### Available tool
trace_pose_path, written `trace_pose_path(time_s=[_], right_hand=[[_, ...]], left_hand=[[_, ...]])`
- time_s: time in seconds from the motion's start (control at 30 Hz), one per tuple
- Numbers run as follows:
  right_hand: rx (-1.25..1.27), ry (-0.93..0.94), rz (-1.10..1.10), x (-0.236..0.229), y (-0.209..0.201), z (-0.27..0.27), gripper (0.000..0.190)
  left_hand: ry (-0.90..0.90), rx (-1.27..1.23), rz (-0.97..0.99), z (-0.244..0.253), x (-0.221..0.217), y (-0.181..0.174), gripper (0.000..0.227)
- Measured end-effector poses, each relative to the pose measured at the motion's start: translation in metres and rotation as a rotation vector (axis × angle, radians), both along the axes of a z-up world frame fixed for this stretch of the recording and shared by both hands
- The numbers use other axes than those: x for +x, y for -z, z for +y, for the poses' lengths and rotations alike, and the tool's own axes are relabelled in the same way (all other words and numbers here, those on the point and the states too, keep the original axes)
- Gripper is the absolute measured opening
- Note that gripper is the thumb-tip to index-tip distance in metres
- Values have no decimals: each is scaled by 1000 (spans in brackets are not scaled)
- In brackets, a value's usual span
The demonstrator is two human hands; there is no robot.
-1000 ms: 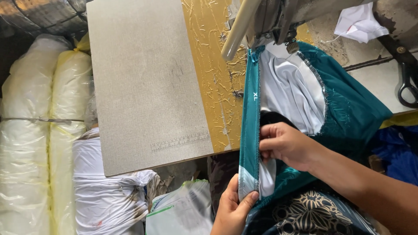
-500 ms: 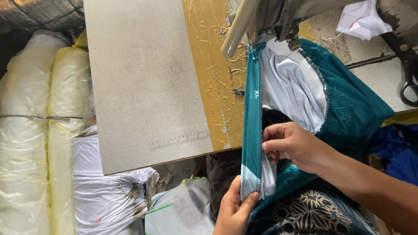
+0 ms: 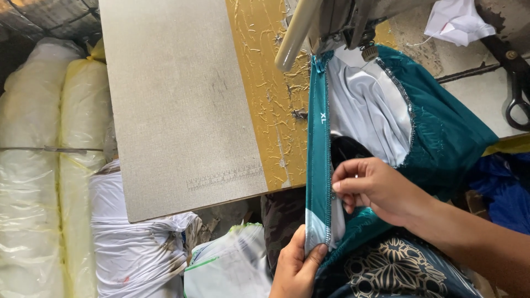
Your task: Sewing a zipper onto a teal garment using an industrial sewing machine
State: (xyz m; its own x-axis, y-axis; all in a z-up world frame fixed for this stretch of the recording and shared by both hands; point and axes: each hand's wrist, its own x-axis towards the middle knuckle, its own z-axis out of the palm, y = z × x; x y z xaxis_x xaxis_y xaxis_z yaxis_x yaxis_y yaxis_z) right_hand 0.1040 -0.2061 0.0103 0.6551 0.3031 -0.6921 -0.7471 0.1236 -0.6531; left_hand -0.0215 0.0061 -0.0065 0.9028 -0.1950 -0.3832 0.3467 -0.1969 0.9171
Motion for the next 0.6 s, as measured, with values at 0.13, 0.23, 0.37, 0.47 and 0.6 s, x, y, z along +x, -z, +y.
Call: trace_pose_path(time_s=[0.13,0.23,0.37,0.47,0.6], right_hand=[[10,8,-22,-4,-4,2,5],[38,-88,-26,-12,-2,1,7],[30,-76,-33,-7,-1,-4,5],[31,-48,-32,-5,-6,-3,7],[28,-78,25,-23,-6,4,6]], left_hand=[[-28,-33,-9,0,-1,1,31],[-40,-55,-6,-1,-2,0,31],[-43,-52,-13,-3,-2,-2,35],[-39,-62,-1,-3,-2,-3,35],[-42,-73,-25,-3,-4,-2,34]])
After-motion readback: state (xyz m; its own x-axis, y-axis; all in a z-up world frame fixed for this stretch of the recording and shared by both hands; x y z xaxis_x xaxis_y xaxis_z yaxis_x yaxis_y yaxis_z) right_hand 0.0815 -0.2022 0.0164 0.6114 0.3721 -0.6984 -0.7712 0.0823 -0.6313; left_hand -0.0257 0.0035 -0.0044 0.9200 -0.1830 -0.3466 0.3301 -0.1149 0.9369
